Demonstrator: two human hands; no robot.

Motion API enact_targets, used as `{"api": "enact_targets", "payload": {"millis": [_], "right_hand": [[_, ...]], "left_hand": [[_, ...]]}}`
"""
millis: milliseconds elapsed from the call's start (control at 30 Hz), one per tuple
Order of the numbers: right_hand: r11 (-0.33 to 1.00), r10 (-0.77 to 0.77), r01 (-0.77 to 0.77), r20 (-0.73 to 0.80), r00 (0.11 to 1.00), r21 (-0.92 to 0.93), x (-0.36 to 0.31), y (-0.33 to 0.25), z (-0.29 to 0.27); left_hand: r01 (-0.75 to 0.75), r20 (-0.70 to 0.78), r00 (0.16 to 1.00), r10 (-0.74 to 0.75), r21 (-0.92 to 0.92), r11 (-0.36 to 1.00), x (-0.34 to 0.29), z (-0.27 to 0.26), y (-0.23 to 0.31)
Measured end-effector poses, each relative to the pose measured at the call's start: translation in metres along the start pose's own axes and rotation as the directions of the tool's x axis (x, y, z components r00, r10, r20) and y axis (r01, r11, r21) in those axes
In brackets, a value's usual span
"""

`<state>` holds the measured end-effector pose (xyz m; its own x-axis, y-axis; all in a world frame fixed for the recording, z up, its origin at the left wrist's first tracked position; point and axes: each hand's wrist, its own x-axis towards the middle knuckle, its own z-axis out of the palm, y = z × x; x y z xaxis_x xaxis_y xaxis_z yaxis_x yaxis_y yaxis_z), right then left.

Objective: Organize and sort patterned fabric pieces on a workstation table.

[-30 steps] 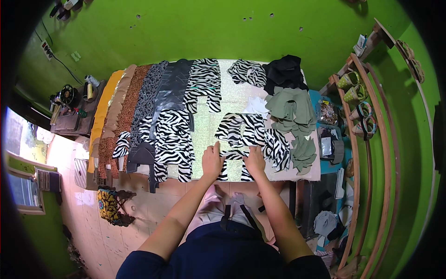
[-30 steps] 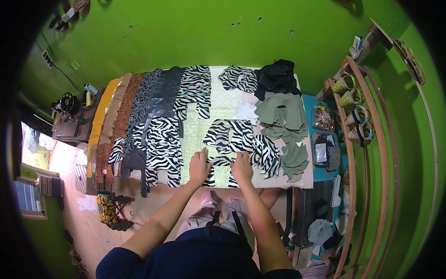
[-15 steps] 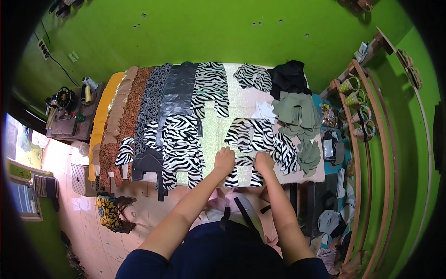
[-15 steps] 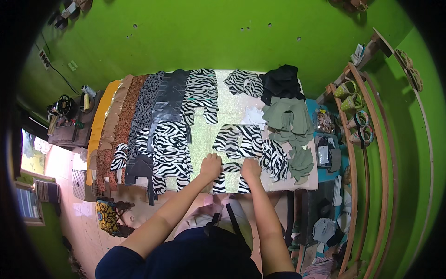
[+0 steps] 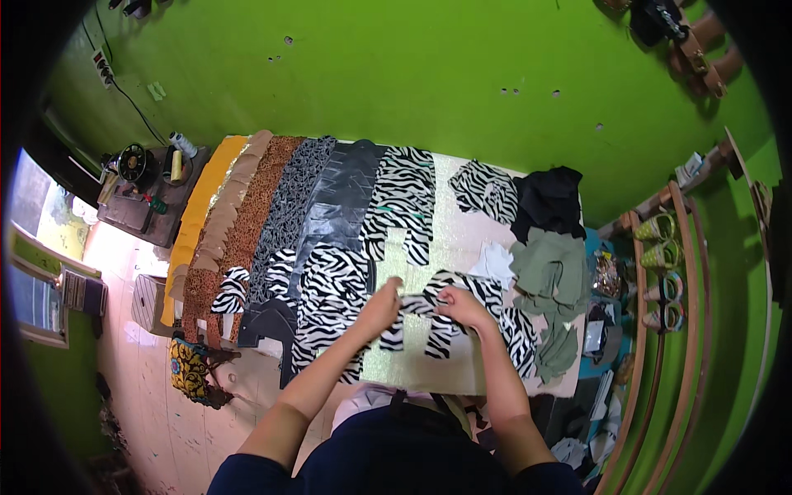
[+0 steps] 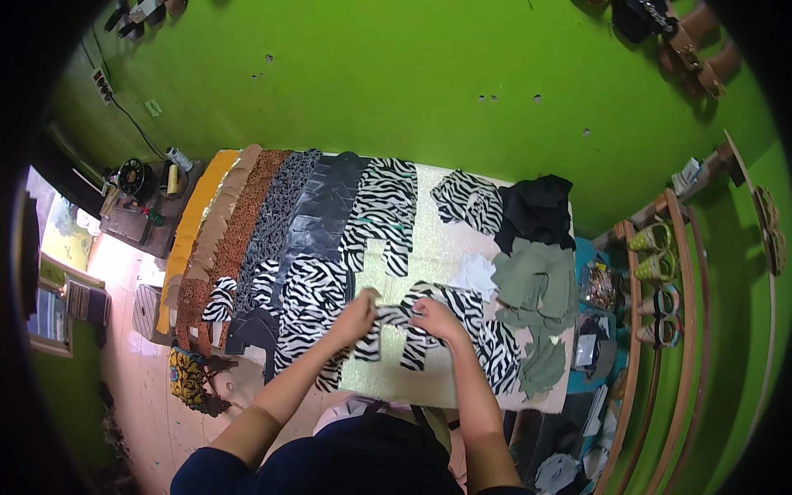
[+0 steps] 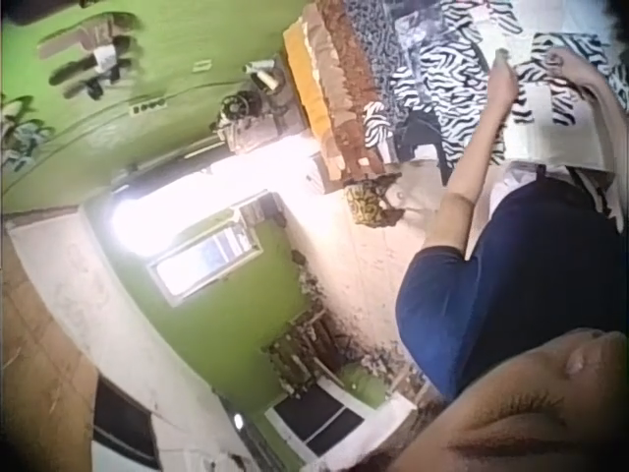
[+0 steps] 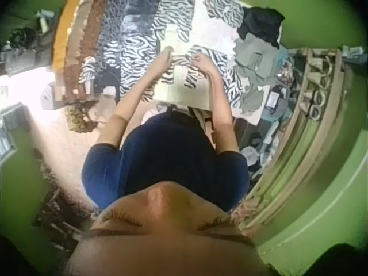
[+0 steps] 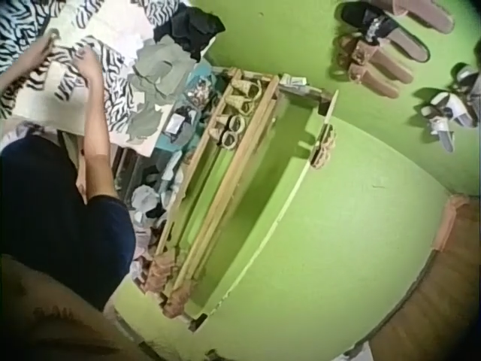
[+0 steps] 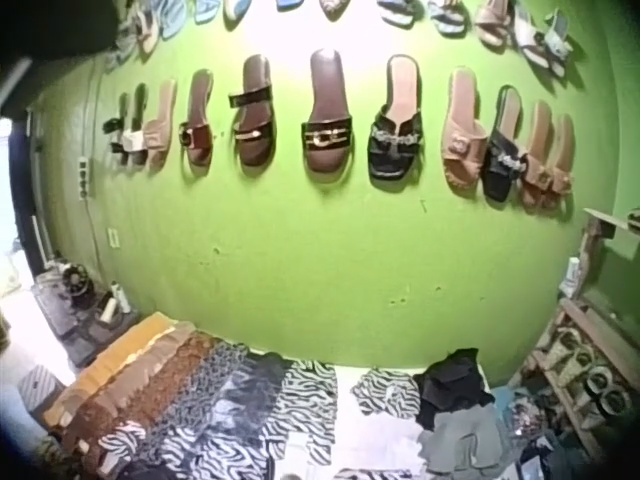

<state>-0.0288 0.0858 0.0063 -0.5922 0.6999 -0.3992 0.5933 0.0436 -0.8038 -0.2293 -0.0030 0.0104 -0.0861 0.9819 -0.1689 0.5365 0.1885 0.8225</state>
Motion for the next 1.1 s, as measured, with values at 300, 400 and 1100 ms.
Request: {"api": "enact_targets", "payload": {"millis": [300, 400, 1100], "right_hand": [[0.996, -0.085, 0.086, -0.453, 0.887, -0.018, 0.126, -0.033, 0.001], [0.980, -0.107, 0.003, -0.511, 0.853, -0.201, 0.142, -0.031, 0.009], [0.819, -0.167, -0.391, -0.826, 0.538, -0.420, -0.021, 0.019, 0.040]], "left_hand": [[-0.085, -0.430, 0.888, 0.160, 0.189, 0.978, 0.107, -0.048, -0.014], [-0.067, -0.409, 0.898, 0.161, 0.234, 0.970, 0.115, -0.047, -0.018], [-0.219, -0.108, 0.951, 0.290, 0.430, 0.876, 0.019, 0.067, 0.013]]}}
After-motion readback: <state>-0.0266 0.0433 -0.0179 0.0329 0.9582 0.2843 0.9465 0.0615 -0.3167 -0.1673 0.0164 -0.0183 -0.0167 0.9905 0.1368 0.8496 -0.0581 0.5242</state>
